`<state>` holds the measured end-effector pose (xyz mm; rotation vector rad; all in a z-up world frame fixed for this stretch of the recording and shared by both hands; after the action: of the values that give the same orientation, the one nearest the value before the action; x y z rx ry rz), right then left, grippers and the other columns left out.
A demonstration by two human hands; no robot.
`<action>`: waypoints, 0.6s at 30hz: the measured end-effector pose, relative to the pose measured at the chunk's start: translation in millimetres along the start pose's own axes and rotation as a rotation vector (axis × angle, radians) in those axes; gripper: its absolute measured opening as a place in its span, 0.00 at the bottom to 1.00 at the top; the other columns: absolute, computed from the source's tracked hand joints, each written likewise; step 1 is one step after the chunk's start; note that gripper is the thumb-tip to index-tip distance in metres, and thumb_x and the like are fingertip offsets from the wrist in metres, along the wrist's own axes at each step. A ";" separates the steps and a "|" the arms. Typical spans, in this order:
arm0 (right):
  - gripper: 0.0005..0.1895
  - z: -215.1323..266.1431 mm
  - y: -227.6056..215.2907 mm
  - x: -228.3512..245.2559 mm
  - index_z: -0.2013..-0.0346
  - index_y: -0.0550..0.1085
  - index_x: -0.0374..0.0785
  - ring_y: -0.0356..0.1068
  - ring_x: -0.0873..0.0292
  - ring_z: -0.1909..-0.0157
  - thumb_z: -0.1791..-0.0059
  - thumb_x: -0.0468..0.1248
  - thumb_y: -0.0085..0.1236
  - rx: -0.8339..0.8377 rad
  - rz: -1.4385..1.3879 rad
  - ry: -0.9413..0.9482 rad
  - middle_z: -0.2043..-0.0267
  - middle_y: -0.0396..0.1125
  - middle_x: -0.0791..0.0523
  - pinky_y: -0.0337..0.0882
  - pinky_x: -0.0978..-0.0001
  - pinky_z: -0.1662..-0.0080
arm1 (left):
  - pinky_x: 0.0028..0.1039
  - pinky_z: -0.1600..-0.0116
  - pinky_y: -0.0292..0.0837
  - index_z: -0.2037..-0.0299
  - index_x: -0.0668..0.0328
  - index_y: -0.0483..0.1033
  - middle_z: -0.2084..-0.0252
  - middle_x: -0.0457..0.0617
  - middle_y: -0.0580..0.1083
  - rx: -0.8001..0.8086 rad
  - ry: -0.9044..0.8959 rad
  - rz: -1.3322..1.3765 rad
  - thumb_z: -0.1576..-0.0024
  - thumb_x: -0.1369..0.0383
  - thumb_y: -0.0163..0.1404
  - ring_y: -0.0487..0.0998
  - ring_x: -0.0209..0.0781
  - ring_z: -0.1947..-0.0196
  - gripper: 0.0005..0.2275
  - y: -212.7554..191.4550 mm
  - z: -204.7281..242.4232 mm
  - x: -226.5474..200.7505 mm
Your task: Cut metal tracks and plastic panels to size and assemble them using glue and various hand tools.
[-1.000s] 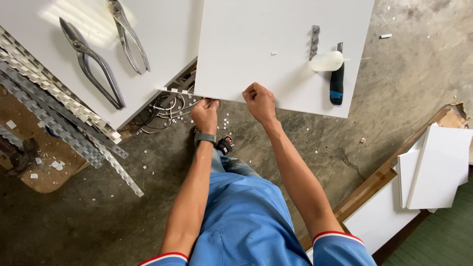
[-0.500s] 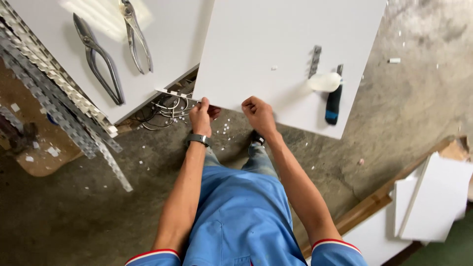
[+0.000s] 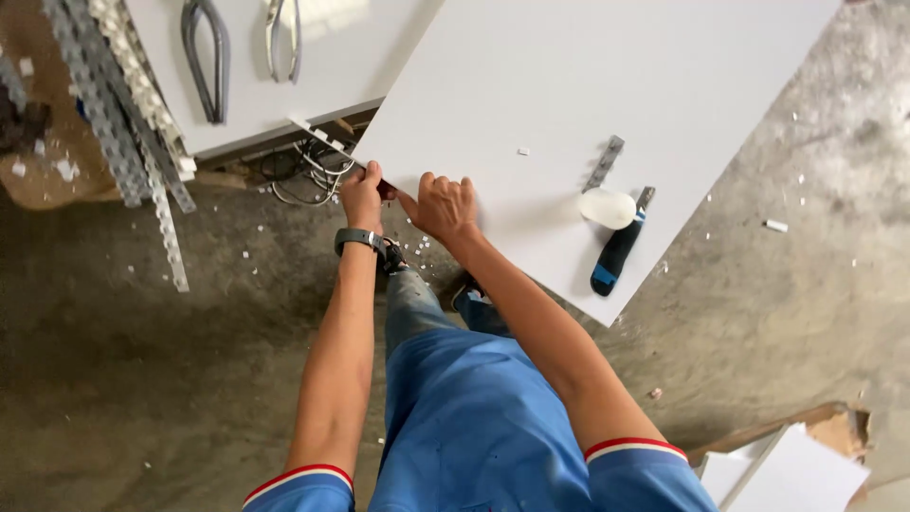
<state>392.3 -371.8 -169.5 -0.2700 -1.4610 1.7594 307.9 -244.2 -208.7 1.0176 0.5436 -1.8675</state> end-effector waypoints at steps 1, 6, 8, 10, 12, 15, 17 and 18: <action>0.30 -4.0 6.3 -0.1 0.73 0.72 0.39 0.66 0.59 0.80 0.46 0.63 0.46 0.005 0.003 -0.018 0.80 0.69 0.55 0.66 0.54 0.59 | 0.26 0.72 0.70 0.71 0.65 0.75 0.77 0.48 0.74 -0.017 0.003 0.008 0.36 0.66 0.50 0.73 0.37 0.81 0.13 0.3 1.8 -1.2; 0.36 -19.0 25.1 -1.3 0.89 0.65 0.46 0.53 0.64 0.88 0.47 0.67 0.43 -0.170 0.070 -0.152 0.91 0.58 0.63 0.63 0.53 0.69 | 0.25 0.71 0.70 0.70 0.62 0.78 0.76 0.44 0.75 -0.025 0.030 0.018 0.37 0.64 0.52 0.73 0.34 0.79 0.12 0.5 -0.1 2.3; 0.36 -19.1 25.1 0.6 0.89 0.64 0.46 0.52 0.65 0.88 0.47 0.67 0.43 -0.192 0.094 -0.150 0.91 0.57 0.63 0.62 0.56 0.71 | 0.25 0.72 0.66 0.70 0.60 0.78 0.76 0.44 0.74 -0.032 -0.009 0.020 0.38 0.63 0.53 0.72 0.33 0.79 0.11 3.3 7.8 -7.1; 0.36 -20.2 27.9 0.6 0.89 0.63 0.46 0.50 0.66 0.89 0.47 0.66 0.43 -0.213 0.115 -0.149 0.91 0.56 0.62 0.60 0.58 0.73 | 0.25 0.74 0.63 0.70 0.59 0.78 0.76 0.43 0.74 -0.040 -0.048 0.020 0.38 0.63 0.54 0.71 0.33 0.79 0.10 3.7 10.8 -11.1; 0.34 -22.3 33.9 -1.7 0.88 0.64 0.47 0.50 0.67 0.88 0.45 0.63 0.43 -0.159 0.089 -0.142 0.90 0.56 0.64 0.57 0.61 0.75 | 0.25 0.74 0.64 0.71 0.58 0.78 0.76 0.44 0.74 -0.027 -0.080 0.049 0.40 0.63 0.55 0.71 0.34 0.79 0.10 2.3 9.9 -10.1; 0.34 -20.4 25.9 1.1 0.89 0.64 0.47 0.50 0.66 0.89 0.47 0.64 0.44 -0.135 0.028 -0.128 0.91 0.56 0.64 0.57 0.61 0.75 | 0.26 0.71 0.71 0.72 0.58 0.76 0.75 0.43 0.74 -0.037 -0.075 0.007 0.39 0.62 0.55 0.74 0.33 0.76 0.12 3.3 19.7 -19.0; 0.34 -20.9 28.2 1.5 0.88 0.65 0.46 0.52 0.66 0.88 0.46 0.64 0.43 -0.103 0.038 -0.141 0.91 0.57 0.64 0.58 0.61 0.75 | 0.26 0.71 0.73 0.72 0.57 0.76 0.75 0.43 0.74 -0.029 -0.066 -0.012 0.39 0.61 0.54 0.75 0.33 0.76 0.11 4.8 24.4 -26.8; 0.34 -19.8 30.8 1.7 0.87 0.65 0.45 0.53 0.65 0.87 0.46 0.64 0.43 -0.069 0.043 -0.143 0.90 0.58 0.65 0.58 0.61 0.74 | 0.26 0.70 0.75 0.72 0.56 0.76 0.75 0.42 0.74 -0.017 -0.064 -0.039 0.40 0.61 0.54 0.76 0.33 0.75 0.11 5.1 27.4 -29.8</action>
<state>389.9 -356.2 -202.5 -0.2166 -1.6305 1.7963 307.9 -251.0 -168.5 0.9392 0.5440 -1.9199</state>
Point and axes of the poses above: each hand's wrist, its own z-axis away from the middle knuckle, its own y-axis out of the palm, x = y × z, the point moved 2 cm from there along -z, towards the middle knuckle
